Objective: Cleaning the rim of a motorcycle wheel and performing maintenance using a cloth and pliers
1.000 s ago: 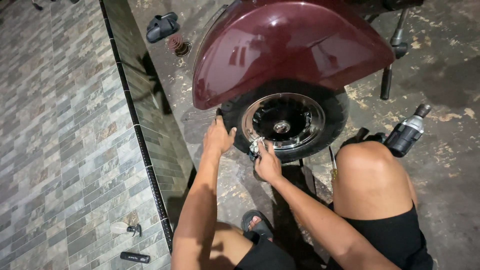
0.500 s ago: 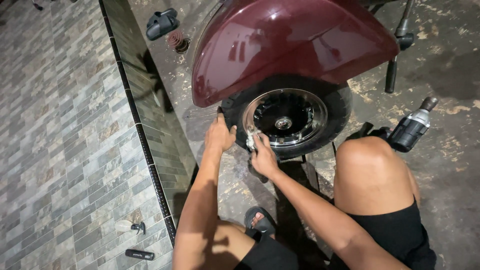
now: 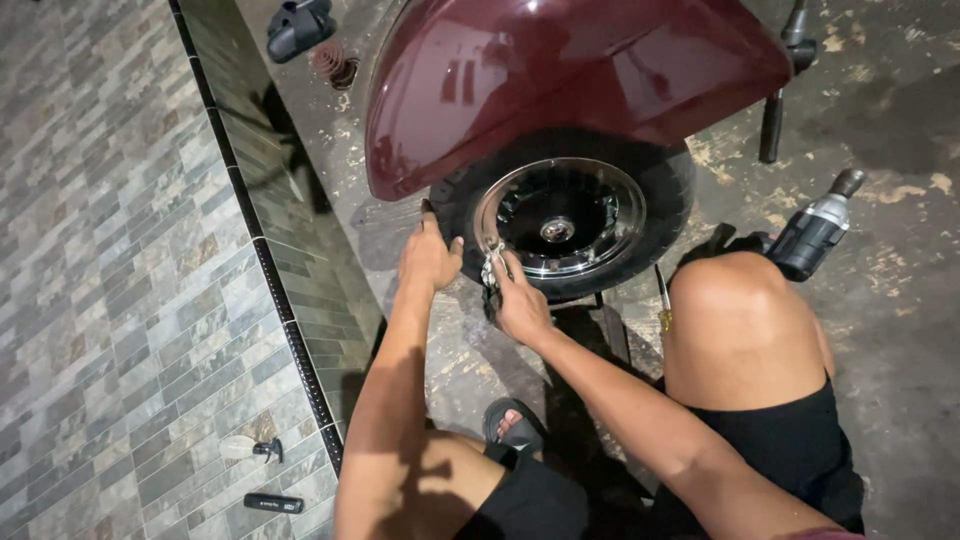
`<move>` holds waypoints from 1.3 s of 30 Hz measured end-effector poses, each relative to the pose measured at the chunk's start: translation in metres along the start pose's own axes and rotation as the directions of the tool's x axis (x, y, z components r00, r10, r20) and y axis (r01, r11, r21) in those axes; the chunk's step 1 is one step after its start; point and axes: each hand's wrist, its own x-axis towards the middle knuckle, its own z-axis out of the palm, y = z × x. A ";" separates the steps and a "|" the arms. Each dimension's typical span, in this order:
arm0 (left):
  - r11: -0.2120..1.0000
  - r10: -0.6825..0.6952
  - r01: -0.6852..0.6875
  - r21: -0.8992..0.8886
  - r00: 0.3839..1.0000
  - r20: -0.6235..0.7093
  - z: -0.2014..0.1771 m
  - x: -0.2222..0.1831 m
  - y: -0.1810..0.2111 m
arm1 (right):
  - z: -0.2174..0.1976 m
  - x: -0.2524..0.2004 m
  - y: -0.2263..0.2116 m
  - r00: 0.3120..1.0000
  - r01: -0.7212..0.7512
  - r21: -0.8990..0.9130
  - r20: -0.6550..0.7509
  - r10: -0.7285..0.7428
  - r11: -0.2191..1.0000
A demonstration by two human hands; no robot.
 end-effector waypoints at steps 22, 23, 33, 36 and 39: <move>0.991 0.010 -0.021 0.131 0.996 0.086 0.034 -0.010 -0.014 | -0.079 -0.004 0.182 0.969 -0.229 -0.162 -0.133 0.209 0.960; 0.990 -0.007 -0.005 0.141 0.996 0.086 0.037 -0.009 -0.016 | -0.071 -0.013 0.199 0.979 -0.201 -0.141 -0.061 0.194 0.969; 0.983 -0.034 0.021 0.182 0.997 0.068 0.035 0.001 -0.016 | -0.016 -0.073 0.270 0.823 -0.447 -0.502 0.093 0.560 0.741; 0.979 -0.036 0.011 0.204 0.992 0.119 0.022 -0.010 -0.010 | -0.023 -0.087 0.239 0.788 -0.349 -0.416 0.355 0.503 0.840; 0.978 -0.044 0.029 0.206 0.997 0.066 0.028 -0.004 -0.009 | -0.038 -0.088 0.186 0.799 -0.396 -0.421 0.281 0.532 0.816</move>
